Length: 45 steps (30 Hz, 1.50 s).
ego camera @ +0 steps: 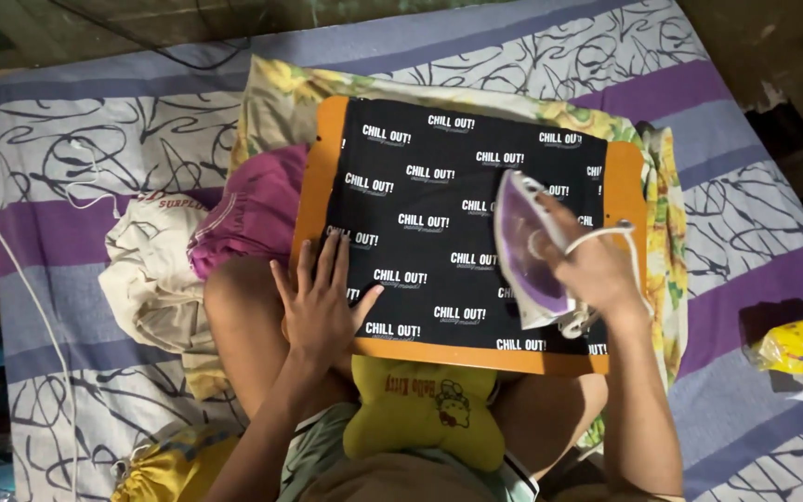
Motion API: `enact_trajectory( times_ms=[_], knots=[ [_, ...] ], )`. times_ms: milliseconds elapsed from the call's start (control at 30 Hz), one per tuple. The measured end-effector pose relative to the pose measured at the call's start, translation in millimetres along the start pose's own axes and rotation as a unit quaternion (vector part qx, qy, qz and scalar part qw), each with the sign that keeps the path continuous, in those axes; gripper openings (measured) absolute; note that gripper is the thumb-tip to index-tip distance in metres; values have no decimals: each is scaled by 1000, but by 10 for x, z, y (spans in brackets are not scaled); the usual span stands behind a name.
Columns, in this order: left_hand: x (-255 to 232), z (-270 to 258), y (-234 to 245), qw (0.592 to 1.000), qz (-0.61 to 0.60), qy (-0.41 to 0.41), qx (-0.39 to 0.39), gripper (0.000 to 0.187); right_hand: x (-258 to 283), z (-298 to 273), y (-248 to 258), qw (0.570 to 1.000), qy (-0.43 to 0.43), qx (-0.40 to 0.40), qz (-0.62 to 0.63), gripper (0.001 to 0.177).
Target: The person irons a black t-shirt with white text on a small ironing board placed on a bed. They smooth the fabric with one hand and move the iron back and forth with the other, covering the front and sleeves of the shirt.
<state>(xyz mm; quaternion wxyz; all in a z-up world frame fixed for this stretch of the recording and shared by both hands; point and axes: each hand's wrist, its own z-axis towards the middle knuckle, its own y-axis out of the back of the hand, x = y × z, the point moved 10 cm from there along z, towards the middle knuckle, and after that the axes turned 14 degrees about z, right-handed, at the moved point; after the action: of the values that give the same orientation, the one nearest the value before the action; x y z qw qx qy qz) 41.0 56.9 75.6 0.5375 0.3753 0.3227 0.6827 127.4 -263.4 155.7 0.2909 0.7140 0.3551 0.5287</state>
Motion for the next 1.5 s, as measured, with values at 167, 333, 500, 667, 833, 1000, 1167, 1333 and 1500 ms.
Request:
enact_trajectory(
  times_ms=[167,333,500,667,833,1000,1167,1333,1500],
  knots=[
    [-15,3,44,1000,10,5,-29,77,-49,174,183,999,-5,-48,21,60],
    [-156,31,85,1000,-1,12,1,66,-36,218,267,995,-22,-93,43,58],
    [-743,130,206,987,-116,-99,55,55,-89,201,187,996,-46,-54,47,61],
    [-1076,43,0,965,-200,-135,101,66,-185,61,157,997,-33,-61,39,61],
    [-1104,-4,-104,957,-202,-144,151,67,-351,-176,81,997,-22,-63,35,60],
    [-1091,3,-79,956,-203,-145,153,67,-470,-437,-39,998,-9,-61,29,60],
    [-1103,16,-102,955,-201,-151,157,68,-496,-583,-80,998,-8,-60,27,59],
    [-1114,9,-91,955,-192,-159,162,71,-395,-519,-65,998,-25,-53,27,59],
    [-1099,1,-99,961,-180,-153,142,71,-229,-310,-11,998,-13,-50,22,58]
  ],
)
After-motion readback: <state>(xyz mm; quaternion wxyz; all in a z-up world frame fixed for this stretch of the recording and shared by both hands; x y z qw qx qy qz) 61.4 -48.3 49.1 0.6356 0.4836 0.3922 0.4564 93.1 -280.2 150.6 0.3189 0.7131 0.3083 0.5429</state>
